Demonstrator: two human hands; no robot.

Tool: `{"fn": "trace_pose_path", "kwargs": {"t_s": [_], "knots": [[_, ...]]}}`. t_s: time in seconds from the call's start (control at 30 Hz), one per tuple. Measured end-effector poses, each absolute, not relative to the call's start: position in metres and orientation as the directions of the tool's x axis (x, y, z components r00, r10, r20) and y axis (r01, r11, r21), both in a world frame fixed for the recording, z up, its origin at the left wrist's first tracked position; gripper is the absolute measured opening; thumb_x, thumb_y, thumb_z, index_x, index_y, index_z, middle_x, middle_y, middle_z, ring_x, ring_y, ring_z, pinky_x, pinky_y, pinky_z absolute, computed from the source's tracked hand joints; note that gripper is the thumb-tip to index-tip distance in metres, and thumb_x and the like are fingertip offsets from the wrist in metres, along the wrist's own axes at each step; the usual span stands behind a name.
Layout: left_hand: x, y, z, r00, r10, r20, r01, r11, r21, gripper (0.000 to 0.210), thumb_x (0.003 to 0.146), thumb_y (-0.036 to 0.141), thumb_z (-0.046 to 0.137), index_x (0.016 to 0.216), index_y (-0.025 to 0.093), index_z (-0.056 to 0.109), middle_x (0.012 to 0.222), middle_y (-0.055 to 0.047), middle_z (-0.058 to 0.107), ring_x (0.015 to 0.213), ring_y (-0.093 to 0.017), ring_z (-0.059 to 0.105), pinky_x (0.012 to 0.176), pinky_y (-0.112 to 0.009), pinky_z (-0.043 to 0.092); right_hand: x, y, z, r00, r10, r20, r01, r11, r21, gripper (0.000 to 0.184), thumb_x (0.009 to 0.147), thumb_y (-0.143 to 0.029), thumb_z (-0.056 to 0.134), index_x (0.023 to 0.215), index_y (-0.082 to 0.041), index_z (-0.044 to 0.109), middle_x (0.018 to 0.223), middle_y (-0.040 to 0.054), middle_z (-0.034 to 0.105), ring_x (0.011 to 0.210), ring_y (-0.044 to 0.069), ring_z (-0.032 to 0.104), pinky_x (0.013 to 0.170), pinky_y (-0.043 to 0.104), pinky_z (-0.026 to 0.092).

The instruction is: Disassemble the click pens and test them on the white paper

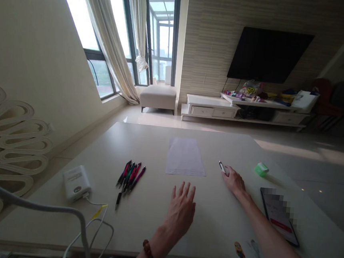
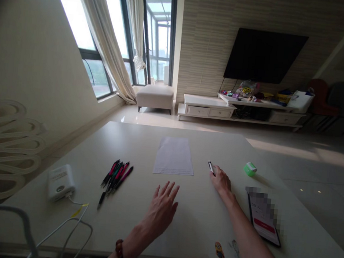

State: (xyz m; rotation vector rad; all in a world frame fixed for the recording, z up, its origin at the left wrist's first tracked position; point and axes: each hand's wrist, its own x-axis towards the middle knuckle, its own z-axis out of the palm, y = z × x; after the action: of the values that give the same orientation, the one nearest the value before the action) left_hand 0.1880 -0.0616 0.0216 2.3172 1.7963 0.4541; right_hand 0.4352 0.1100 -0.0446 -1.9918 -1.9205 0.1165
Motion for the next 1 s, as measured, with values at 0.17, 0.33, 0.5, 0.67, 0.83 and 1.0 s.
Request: {"fn": "trace_pose_path", "kwargs": {"t_s": [0.17,0.33,0.5,0.67,0.83,1.0], "knots": [[0.120,-0.041,0.047,-0.072,0.997,0.015,0.930,0.061,0.361,0.026,0.086,0.026,0.042,0.107,0.020,0.058,0.099,-0.007,0.067,0.090,-0.019,0.060,0.082,-0.030,0.043,0.437,0.100,-0.041,0.083,0.963,0.256,0.932,0.017,-0.363,0.037,0.082,-0.039,0.047,0.110,-0.016,0.057,0.084,0.0082,0.065,0.072,0.020,0.059,0.062,0.028,0.038],[0.038,-0.028,0.048,-0.421,0.907,-0.003,0.850,0.396,0.346,0.017,0.083,0.027,0.051,0.093,0.016,0.060,0.098,-0.013,0.065,0.092,-0.023,0.060,0.081,-0.035,0.043,0.427,0.087,-0.023,0.118,0.928,0.355,0.860,0.084,-0.504,0.038,0.081,-0.043,0.044,0.098,-0.015,0.062,0.075,0.0074,0.063,0.066,0.020,0.057,0.062,0.029,0.040],[0.022,-0.025,0.035,-0.485,0.873,-0.043,0.770,0.450,0.453,0.009,0.079,0.023,0.055,0.079,0.015,0.059,0.092,-0.014,0.064,0.094,-0.028,0.059,0.081,-0.042,0.043,0.392,0.062,0.011,0.065,0.887,0.457,0.756,0.255,-0.603,0.039,0.082,-0.047,0.042,0.090,-0.014,0.064,0.080,0.0105,0.064,0.063,0.019,0.055,0.065,0.031,0.042],[0.054,-0.022,0.045,-0.372,0.925,-0.076,0.624,0.309,0.717,0.026,0.083,0.036,0.050,0.080,0.013,0.060,0.077,-0.010,0.067,0.076,-0.021,0.064,0.069,-0.032,0.050,0.338,0.016,0.036,-0.028,0.942,0.335,0.525,0.299,-0.797,0.044,0.082,-0.055,0.043,0.079,-0.016,0.063,0.080,0.0094,0.064,0.071,0.020,0.056,0.067,0.031,0.043],[0.107,-0.028,0.058,-0.038,0.988,-0.153,0.128,0.157,0.979,0.033,0.077,0.042,0.058,0.089,0.011,0.060,0.076,-0.010,0.069,0.062,-0.015,0.065,0.061,-0.027,0.052,0.293,-0.019,0.038,-0.408,0.897,-0.172,0.027,-0.176,-0.984,0.061,0.081,-0.067,0.033,0.089,-0.013,0.060,0.064,0.0046,0.059,0.052,0.013,0.052,0.044,0.023,0.034],[0.123,-0.034,0.065,0.032,0.999,0.006,0.194,-0.013,0.981,0.033,0.074,0.037,0.065,0.098,0.015,0.058,0.088,-0.009,0.066,0.073,-0.018,0.064,0.064,-0.031,0.052,0.292,-0.018,0.033,-0.538,0.812,-0.225,-0.139,-0.349,-0.927,0.049,0.073,-0.063,0.055,0.072,-0.014,0.055,0.041,-0.0109,0.027,0.035,0.003,0.017,0.036,0.021,0.013]]}}
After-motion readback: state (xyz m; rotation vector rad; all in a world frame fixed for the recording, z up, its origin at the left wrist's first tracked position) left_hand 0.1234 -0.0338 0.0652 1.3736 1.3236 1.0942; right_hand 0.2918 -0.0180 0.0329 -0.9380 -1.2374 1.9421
